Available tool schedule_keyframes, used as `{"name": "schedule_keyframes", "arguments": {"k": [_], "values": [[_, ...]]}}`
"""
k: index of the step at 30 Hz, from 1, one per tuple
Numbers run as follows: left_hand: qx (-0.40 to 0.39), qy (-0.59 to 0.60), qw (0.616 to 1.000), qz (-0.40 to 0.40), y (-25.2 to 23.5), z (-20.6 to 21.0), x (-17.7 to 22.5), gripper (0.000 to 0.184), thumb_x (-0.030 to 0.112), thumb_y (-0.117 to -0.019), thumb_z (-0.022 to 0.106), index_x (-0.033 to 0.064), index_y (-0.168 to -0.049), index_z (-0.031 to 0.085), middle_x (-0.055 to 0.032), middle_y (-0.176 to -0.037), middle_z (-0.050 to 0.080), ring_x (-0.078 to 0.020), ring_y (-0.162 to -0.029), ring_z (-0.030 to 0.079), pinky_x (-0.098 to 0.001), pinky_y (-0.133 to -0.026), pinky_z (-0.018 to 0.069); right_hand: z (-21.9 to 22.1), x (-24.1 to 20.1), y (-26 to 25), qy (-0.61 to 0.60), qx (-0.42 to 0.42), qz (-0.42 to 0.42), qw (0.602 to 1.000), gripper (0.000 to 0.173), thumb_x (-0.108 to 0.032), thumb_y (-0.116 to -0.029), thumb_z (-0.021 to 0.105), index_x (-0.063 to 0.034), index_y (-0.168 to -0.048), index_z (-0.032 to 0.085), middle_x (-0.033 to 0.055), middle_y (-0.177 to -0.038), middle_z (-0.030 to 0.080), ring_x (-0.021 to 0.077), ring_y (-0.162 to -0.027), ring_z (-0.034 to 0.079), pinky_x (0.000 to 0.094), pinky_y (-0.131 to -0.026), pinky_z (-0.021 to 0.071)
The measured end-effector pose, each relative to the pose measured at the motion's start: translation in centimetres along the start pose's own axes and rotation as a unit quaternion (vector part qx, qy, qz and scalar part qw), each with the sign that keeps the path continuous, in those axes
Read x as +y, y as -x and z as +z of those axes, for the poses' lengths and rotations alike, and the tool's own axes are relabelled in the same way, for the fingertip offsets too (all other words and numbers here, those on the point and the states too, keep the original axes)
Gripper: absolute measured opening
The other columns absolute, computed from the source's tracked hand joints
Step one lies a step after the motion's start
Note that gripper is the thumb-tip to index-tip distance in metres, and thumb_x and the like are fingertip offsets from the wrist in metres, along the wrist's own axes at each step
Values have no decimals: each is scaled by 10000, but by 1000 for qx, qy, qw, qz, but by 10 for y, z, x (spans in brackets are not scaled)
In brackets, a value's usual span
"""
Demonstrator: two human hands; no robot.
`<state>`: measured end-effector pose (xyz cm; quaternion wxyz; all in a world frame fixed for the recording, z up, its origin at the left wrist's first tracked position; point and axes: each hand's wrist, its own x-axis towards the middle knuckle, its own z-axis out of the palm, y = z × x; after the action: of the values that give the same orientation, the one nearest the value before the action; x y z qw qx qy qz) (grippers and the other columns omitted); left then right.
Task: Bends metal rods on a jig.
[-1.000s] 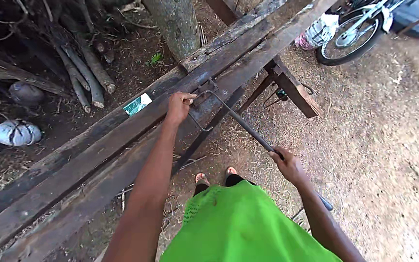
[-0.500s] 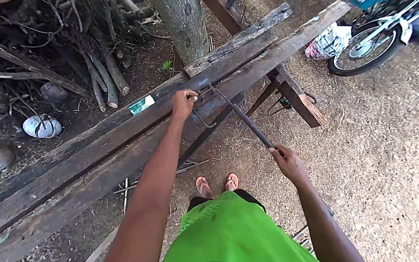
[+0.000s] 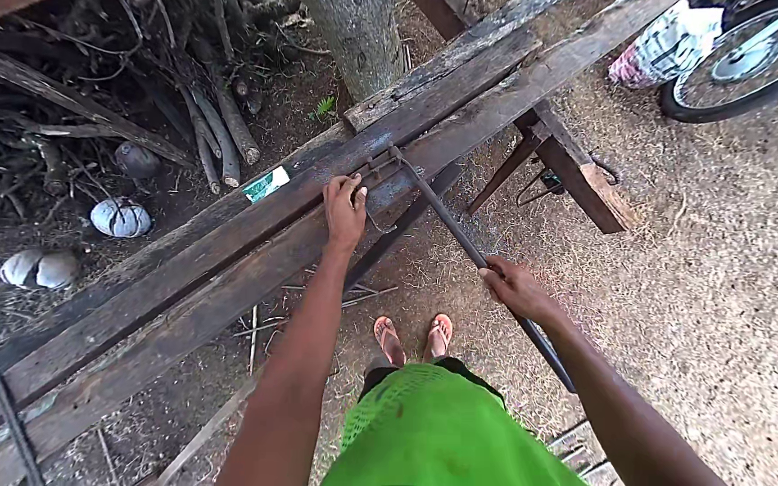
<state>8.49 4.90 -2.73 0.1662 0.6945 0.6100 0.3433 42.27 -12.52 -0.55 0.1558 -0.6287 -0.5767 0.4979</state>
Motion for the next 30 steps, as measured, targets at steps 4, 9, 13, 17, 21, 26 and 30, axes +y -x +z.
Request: {"name": "schedule_keyframes", "arguments": {"k": [4,9,13,17,21,26,30], "values": [[20,12,1000,-11,0,4,0,318,183,-1038,555,67,-1301,693,-183,-1314,610,-339,-1276,535,-466,-1111,422,8,1,-22,-57,21,-8,998,415,-402,-1069,505,-60,-1291,587,53,-782,598,150,-586,566,350,-577,523],[49,-12,999,-1,0,10,2,303,146,-1029,534,51,-1258,708,-186,-1286,629,-349,-1259,550,-478,-1100,426,17,-13,-40,-178,-14,-18,984,324,-313,-1104,440,-32,-1215,559,16,-720,545,107,-511,515,275,-500,491],[71,-41,997,1,0,14,3,300,171,-1019,555,58,-1250,710,-178,-1271,634,-338,-1231,565,-463,-1069,449,24,-15,-48,-240,-32,-9,970,302,-307,-1112,419,-49,-1216,538,8,-701,536,104,-490,496,264,-484,480],[77,-77,994,-21,-3,20,5,313,244,-1038,554,80,-1253,713,-171,-1257,634,-336,-1212,574,-471,-1033,468,32,-21,-45,-316,-63,11,947,342,-319,-1122,368,-55,-1274,524,-5,-689,495,88,-470,453,246,-455,453],[89,-80,993,-3,-4,19,2,289,214,-1040,559,83,-1236,725,-168,-1213,641,-330,-1200,571,-438,-1050,459,37,-14,-50,-75,21,-16,997,400,-389,-1102,416,-77,-1301,568,40,-731,563,155,-564,555,355,-561,518],[93,-68,993,8,-4,19,0,281,216,-1041,573,86,-1234,730,-171,-1215,637,-326,-1203,566,-430,-1063,449,48,-10,-52,-102,43,-15,994,398,-378,-1089,463,-68,-1323,549,42,-756,577,156,-573,561,350,-561,522],[112,-35,993,0,0,19,2,359,202,-1005,648,63,-1335,669,-156,-1249,684,-284,-1221,616,-404,-1080,474,54,-15,-48,-280,11,-15,960,334,-287,-1104,426,-25,-1278,539,4,-677,520,108,-473,476,274,-452,459]]}}
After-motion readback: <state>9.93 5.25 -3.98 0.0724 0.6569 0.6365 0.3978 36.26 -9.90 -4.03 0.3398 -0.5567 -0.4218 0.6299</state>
